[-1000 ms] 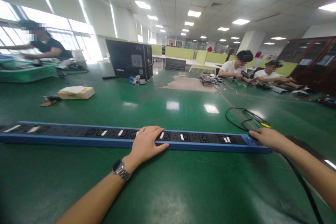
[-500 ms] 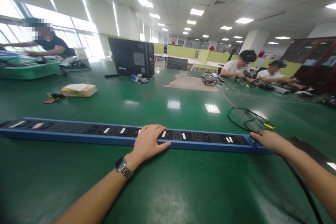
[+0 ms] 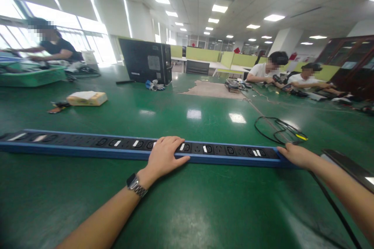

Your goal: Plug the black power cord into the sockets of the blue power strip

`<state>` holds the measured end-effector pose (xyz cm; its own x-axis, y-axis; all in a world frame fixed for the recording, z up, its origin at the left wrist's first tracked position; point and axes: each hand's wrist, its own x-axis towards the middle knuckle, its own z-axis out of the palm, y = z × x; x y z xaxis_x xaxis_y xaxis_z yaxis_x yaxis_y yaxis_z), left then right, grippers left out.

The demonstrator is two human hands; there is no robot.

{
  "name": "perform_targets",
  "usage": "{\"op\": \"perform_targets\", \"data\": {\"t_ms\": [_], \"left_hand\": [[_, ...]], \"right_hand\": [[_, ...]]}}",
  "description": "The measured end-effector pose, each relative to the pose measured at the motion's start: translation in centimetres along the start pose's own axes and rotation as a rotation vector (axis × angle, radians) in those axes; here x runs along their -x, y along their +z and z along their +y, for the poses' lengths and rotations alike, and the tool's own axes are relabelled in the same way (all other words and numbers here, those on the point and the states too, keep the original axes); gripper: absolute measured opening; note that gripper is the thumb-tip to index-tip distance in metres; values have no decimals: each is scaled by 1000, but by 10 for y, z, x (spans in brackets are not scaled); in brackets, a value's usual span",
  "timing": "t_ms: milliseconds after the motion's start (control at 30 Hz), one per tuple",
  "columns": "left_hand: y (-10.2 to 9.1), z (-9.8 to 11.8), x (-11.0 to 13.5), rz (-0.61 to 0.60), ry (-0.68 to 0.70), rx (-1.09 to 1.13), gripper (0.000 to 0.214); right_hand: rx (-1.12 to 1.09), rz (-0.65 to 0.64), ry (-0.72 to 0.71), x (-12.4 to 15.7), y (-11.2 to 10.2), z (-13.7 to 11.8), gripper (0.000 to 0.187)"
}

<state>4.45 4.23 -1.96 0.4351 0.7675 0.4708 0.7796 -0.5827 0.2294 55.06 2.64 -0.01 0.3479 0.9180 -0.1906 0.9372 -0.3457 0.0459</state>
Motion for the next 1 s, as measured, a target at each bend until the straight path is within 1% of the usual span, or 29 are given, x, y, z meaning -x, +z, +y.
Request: {"op": "perform_targets", "data": {"t_ms": [367,500,667,733,833,900,1000], "left_hand": [[0,0,0,-14,-6,-14,50],[0,1,-1,-15,-12,-5,50],[-1,1,-1,-16,-18,3,49],[-1,1,-1,-15,-19,3,49],[-1,1,-2,-11,-26,-4,49],[-1,1,-2,-12,-23,-5,49],[-1,1,-2,-26,-20,9,49]], "right_hand": [[81,11,46,3,17,6,54],[92,4,23,2,13,5,51],[81,-9,-41,-2,1,2,40],[70,-4,-64,-1,-1,0,40],[58,9,-73,5,2,0,43],[42,35,-40,10,3,4,47],[-19,164,108,16,-9,15,51]]}}
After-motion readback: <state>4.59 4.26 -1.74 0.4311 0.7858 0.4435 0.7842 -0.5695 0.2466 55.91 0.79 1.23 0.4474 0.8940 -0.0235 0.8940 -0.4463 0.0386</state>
